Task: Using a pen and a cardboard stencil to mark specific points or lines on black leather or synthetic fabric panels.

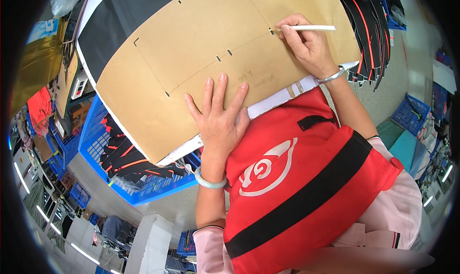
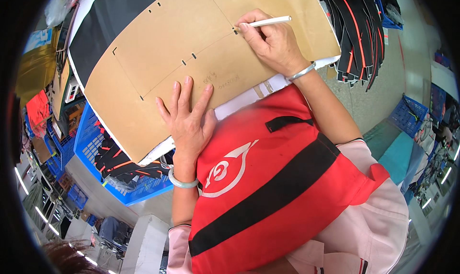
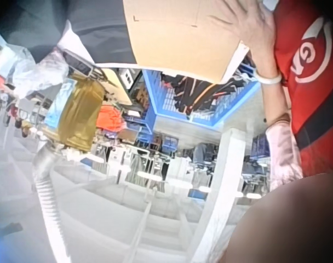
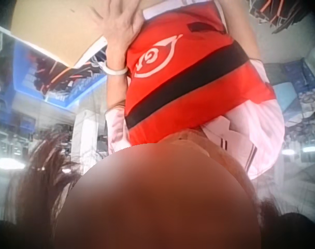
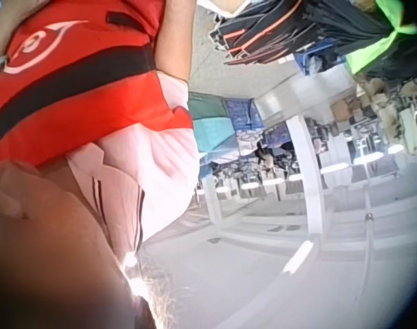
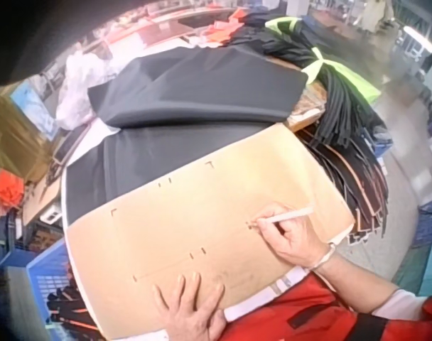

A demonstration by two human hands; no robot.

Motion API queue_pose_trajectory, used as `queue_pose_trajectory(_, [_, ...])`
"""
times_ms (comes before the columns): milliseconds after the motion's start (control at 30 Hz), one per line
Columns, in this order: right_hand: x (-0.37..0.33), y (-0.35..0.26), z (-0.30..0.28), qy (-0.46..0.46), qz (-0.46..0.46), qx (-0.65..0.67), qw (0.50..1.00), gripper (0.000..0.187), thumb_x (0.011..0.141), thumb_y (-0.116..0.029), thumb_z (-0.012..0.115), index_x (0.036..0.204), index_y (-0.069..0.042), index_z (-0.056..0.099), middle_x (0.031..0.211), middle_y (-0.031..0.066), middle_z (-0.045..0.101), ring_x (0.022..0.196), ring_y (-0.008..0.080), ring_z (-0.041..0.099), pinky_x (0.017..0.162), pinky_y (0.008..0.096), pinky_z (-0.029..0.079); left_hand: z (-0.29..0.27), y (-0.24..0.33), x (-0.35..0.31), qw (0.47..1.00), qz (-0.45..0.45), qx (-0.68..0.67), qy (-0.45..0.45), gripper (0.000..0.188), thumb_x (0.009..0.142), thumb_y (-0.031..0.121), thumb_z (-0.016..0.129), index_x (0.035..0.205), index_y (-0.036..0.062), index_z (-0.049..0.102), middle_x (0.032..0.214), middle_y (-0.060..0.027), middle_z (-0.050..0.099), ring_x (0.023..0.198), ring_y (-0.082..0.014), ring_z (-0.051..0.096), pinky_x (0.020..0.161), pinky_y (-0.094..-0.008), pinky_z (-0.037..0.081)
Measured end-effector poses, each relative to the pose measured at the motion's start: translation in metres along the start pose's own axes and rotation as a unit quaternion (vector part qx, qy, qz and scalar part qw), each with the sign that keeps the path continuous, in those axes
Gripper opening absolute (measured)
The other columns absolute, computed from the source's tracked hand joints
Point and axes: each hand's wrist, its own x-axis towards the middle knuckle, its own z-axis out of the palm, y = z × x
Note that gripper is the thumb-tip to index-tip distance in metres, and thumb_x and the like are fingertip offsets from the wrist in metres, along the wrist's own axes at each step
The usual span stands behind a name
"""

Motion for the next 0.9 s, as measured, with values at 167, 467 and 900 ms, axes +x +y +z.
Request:
queue_pose_trajectory(167, [0.001, 0.0, 0.003, 0.039, -0.062, -0.033, 0.997, 0.016, 0.099, -0.016, 0.062, 0.095, -0.004, 0.07, 0.077, 0.0066, 0.066, 0.064, 0.018, 0.061, 0.06, 0.0304, 0.047, -0.002, -0.001, 0.001, 1.0, 0.009, -0.01, -0.008, 0.054, 0.083, 0.021, 0.07, 0.135, 0.0333, 0.066, 0.158, -0.0066, 0.044, 0.15, -0.0297, 0.034, 0.12, -0.0654, 0.009])
queue_pose_trajectory(467, [0.031, -0.006, -0.005, -0.003, 0.118, 0.181, 0.976, 0.018, 0.103, -0.021, 0.058, 0.103, -0.005, 0.067, 0.079, -0.0012, 0.063, 0.068, 0.0059, 0.057, 0.062, 0.0263, 0.047, 0.0, 0.0, 0.0, 1.0, 0.006, 0.007, 0.008, 0.052, 0.082, 0.025, 0.07, 0.133, 0.0359, 0.067, 0.157, -0.0045, 0.046, 0.149, -0.0273, 0.035, 0.119, -0.0677, 0.011])
queue_pose_trajectory(900, [0.145, 0.02, 0.042, 0.063, 0.034, 0.11, 0.991, 0.02, 0.105, -0.021, 0.056, 0.097, -0.003, 0.063, 0.079, 0.0022, 0.064, 0.072, 0.0091, 0.062, 0.067, 0.0246, 0.051, 0.0, -0.001, -0.003, 1.0, 0.004, -0.024, 0.01, 0.056, 0.082, 0.025, 0.07, 0.137, 0.0355, 0.064, 0.157, -0.0042, 0.045, 0.147, -0.0282, 0.038, 0.115, -0.0721, 0.015])
